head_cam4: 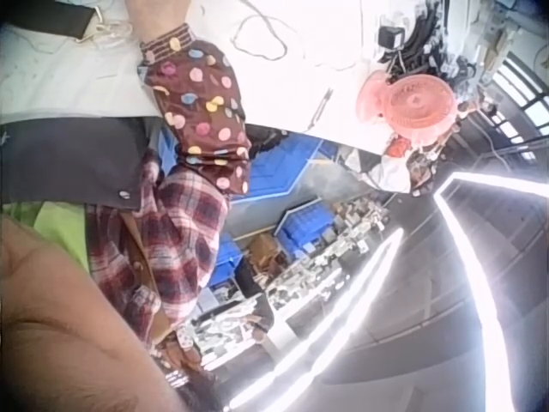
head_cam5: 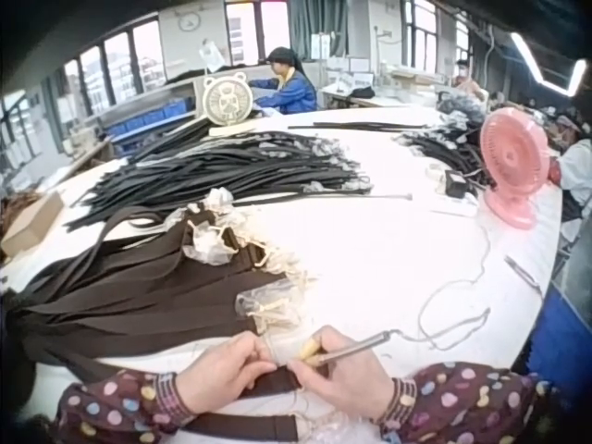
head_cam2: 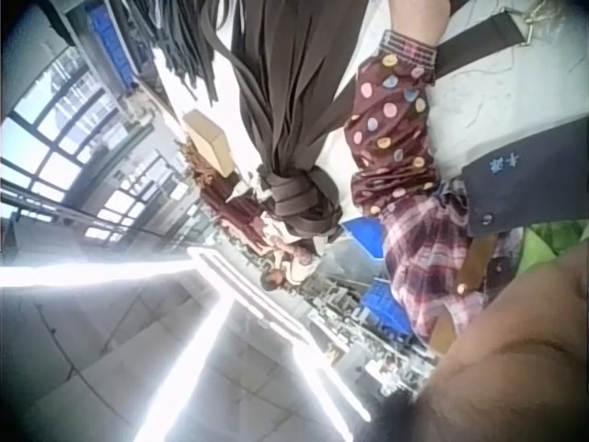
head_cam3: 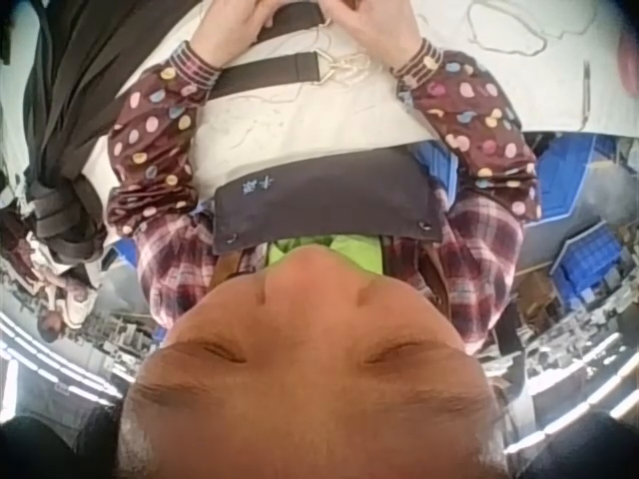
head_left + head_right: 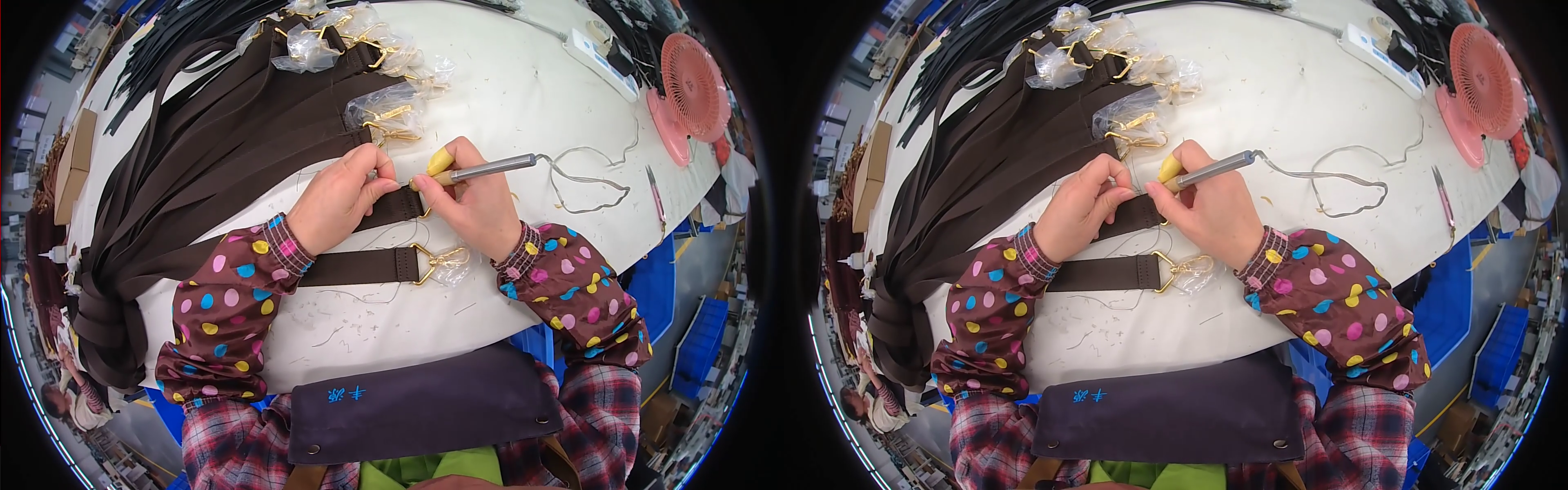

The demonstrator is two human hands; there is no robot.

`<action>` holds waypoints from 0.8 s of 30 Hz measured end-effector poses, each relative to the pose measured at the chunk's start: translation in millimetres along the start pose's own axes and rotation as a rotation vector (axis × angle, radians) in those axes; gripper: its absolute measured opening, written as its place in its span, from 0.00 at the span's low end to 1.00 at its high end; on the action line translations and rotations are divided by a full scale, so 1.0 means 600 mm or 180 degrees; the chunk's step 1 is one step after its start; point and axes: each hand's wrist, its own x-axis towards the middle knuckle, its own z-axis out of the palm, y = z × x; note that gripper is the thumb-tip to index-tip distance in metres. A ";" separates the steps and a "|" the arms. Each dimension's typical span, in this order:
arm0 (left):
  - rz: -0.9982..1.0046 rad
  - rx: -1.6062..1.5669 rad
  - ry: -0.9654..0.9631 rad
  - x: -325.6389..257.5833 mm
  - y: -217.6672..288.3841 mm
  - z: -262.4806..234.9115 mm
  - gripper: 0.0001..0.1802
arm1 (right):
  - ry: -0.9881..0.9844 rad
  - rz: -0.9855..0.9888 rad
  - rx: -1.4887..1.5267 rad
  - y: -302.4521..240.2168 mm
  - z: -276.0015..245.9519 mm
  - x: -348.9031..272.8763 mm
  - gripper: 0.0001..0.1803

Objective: Attach metal clasps to leather straps by folding the leather and sealing it with a specialized tool.

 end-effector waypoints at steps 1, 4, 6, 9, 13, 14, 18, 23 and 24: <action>0.0021 -0.0031 0.0012 -0.001 -0.001 0.000 0.07 | 0.0005 -0.0027 -0.0028 -0.001 0.000 0.000 0.12; -0.0106 -0.0114 0.0014 0.000 0.005 -0.001 0.08 | 0.0010 -0.0050 -0.0042 -0.002 0.000 0.000 0.12; -0.0254 -0.0165 0.0003 0.000 0.004 -0.003 0.08 | 0.0010 -0.0047 -0.0027 -0.001 0.000 0.000 0.12; 0.0509 0.0718 0.0294 0.000 -0.006 -0.011 0.10 | 0.0101 -0.0120 0.0049 0.004 -0.001 0.000 0.13; 0.0630 0.0830 -0.0039 0.004 -0.013 -0.019 0.11 | 0.0114 -0.0096 0.0228 0.004 -0.003 0.001 0.13; 0.0625 0.0764 -0.0086 0.006 -0.016 -0.018 0.10 | 0.0099 -0.0115 0.0237 0.004 -0.003 0.001 0.13; 0.0608 0.0844 0.0023 0.004 -0.016 -0.012 0.07 | 0.0079 -0.0150 0.0226 0.011 -0.001 0.001 0.13; 0.0781 0.0743 0.0237 0.005 -0.019 -0.003 0.06 | 0.0034 -0.0125 0.0216 0.013 -0.001 0.002 0.14; 0.0778 0.0746 0.0237 0.005 -0.020 -0.003 0.06 | 0.0034 -0.0125 0.0221 0.010 -0.002 0.003 0.14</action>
